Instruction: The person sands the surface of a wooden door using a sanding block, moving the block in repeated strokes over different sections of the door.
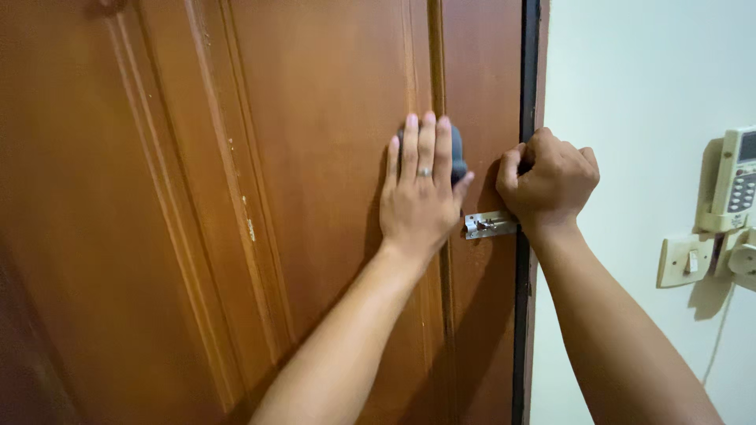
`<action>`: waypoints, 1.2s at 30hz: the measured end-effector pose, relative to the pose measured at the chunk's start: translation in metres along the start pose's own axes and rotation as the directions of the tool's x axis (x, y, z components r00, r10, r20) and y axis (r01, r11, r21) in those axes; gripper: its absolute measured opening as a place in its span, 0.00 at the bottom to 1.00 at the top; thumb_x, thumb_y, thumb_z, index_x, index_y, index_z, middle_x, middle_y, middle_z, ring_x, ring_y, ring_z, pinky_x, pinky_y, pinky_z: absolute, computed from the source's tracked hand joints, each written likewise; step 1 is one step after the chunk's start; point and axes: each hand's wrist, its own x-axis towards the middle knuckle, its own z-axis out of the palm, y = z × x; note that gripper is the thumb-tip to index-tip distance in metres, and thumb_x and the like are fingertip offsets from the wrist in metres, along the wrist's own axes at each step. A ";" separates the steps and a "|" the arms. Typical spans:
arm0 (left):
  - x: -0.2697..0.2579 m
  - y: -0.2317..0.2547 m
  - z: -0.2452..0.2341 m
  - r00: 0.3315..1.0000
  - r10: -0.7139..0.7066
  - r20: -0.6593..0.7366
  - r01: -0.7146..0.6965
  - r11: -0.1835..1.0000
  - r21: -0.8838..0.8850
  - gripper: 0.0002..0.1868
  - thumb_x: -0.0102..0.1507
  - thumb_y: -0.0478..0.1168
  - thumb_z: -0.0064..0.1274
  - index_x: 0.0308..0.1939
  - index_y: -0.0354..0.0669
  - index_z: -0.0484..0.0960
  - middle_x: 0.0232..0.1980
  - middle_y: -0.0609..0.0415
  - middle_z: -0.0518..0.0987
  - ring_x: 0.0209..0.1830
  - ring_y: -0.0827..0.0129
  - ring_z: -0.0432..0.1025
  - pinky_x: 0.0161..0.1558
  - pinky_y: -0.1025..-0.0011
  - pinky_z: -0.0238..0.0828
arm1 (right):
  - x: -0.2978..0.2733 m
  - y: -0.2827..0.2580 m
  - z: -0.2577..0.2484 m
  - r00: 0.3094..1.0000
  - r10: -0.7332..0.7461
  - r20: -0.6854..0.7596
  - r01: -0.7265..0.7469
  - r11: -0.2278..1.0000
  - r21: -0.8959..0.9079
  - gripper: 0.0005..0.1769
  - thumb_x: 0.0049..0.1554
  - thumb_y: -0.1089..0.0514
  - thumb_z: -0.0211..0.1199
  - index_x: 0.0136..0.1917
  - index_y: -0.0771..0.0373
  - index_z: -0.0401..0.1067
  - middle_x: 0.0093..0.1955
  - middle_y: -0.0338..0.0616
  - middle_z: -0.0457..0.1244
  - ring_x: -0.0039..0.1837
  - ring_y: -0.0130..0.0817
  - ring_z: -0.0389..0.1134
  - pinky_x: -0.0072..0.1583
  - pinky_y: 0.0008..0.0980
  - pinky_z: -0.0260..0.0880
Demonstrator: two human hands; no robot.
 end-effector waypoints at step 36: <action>0.049 -0.021 0.028 0.985 0.057 -0.162 -0.055 0.998 0.015 0.41 0.74 0.58 0.45 0.79 0.42 0.44 0.78 0.43 0.53 0.83 0.47 0.49 0.83 0.45 0.50 | -0.005 0.006 0.003 1.000 0.023 0.004 -0.023 1.000 0.014 0.12 0.53 0.62 0.63 0.31 0.57 0.63 0.27 0.38 0.59 0.30 0.38 0.56 0.42 0.36 0.54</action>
